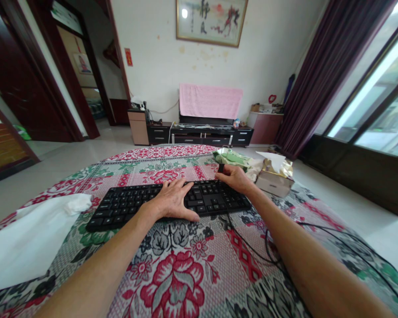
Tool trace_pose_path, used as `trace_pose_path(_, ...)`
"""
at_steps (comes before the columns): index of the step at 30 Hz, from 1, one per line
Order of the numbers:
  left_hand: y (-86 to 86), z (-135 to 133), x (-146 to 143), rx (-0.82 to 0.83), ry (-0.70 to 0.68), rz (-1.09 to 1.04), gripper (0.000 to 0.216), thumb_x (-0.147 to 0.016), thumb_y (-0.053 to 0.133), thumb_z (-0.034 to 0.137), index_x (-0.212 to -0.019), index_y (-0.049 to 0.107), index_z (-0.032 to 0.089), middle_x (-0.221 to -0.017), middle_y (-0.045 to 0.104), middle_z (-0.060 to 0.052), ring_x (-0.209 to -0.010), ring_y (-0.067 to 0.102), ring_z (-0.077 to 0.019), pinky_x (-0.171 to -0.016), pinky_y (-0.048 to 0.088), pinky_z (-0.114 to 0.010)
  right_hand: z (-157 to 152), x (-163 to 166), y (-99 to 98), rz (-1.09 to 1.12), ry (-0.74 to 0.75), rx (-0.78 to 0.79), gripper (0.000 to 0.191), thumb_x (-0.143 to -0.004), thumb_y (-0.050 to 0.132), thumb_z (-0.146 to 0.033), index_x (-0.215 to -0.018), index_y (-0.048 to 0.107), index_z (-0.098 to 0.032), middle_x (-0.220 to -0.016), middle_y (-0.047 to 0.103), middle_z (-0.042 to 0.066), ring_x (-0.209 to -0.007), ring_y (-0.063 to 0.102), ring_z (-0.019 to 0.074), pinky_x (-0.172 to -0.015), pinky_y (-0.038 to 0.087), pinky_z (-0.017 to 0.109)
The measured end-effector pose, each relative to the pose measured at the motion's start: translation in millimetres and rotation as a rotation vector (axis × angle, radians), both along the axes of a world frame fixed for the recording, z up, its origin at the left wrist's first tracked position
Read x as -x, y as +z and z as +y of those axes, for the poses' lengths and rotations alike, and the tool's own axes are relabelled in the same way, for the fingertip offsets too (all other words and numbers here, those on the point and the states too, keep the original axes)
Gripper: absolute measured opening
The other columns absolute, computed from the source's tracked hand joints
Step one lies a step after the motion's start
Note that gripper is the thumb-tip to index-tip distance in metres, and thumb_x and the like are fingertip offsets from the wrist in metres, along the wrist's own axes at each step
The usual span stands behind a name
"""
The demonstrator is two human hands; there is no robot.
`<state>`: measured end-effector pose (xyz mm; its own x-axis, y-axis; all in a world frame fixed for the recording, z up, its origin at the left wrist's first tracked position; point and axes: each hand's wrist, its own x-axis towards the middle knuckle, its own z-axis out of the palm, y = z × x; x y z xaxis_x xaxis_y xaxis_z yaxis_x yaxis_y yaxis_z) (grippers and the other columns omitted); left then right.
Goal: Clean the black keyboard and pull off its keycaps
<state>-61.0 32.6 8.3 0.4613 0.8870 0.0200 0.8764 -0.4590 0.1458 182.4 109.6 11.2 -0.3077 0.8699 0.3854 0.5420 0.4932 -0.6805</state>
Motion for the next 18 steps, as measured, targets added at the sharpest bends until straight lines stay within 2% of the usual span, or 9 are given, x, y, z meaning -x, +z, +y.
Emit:
trace_pose_path(3, -1.0, 0, 0, 0.009, 0.007, 0.006, 0.115, -0.048, 0.051, 0.084, -0.142, 0.027, 0.020, -0.150, 0.021, -0.016, -0.134, 0.019, -0.0401, -0.107, 0.014, -0.057, 2, -2, -3.9, 0.036, 0.018, 0.023, 0.018, -0.073, 0.058, -0.033, -0.075, 0.062, -0.016, -0.065, 0.060, 0.000, -0.059, 0.051, 0.0119, -0.056, 0.040, 0.024)
trace_pose_path(8, -0.8, 1, 0, 0.007, 0.002, 0.027, 0.116, -0.049, 0.049, 0.085, -0.142, 0.026, 0.019, -0.150, 0.021, -0.016, -0.134, 0.018, -0.0402, -0.107, 0.014, -0.056, 7, -5, -9.0, -0.003, -0.050, -0.032, 0.021, -0.074, 0.056, -0.033, -0.079, 0.064, -0.015, -0.068, 0.063, 0.001, -0.062, 0.054, 0.0136, -0.060, 0.042, 0.026)
trace_pose_path(13, 0.2, 0, 0, 0.008, 0.007, 0.032, 0.118, -0.049, 0.048, 0.085, -0.142, 0.026, 0.018, -0.150, 0.021, -0.017, -0.134, 0.019, -0.0403, -0.108, 0.014, -0.056, 7, -4, -10.0, -0.009, 0.006, -0.064, 0.025, -0.077, 0.053, -0.033, -0.090, 0.065, -0.015, -0.077, 0.066, 0.001, -0.068, 0.056, 0.0144, -0.064, 0.043, 0.026)
trace_pose_path(18, 2.1, -1, -1, 0.021, 0.019, 0.020, 0.117, -0.048, 0.050, 0.084, -0.142, 0.025, 0.020, -0.150, 0.020, -0.016, -0.134, 0.019, -0.0396, -0.107, 0.015, -0.056, 11, -1, -9.1, -0.010, -0.014, -0.015, 0.021, -0.075, 0.053, -0.034, -0.077, 0.063, -0.015, -0.065, 0.061, 0.000, -0.060, 0.053, 0.0132, -0.058, 0.041, 0.025)
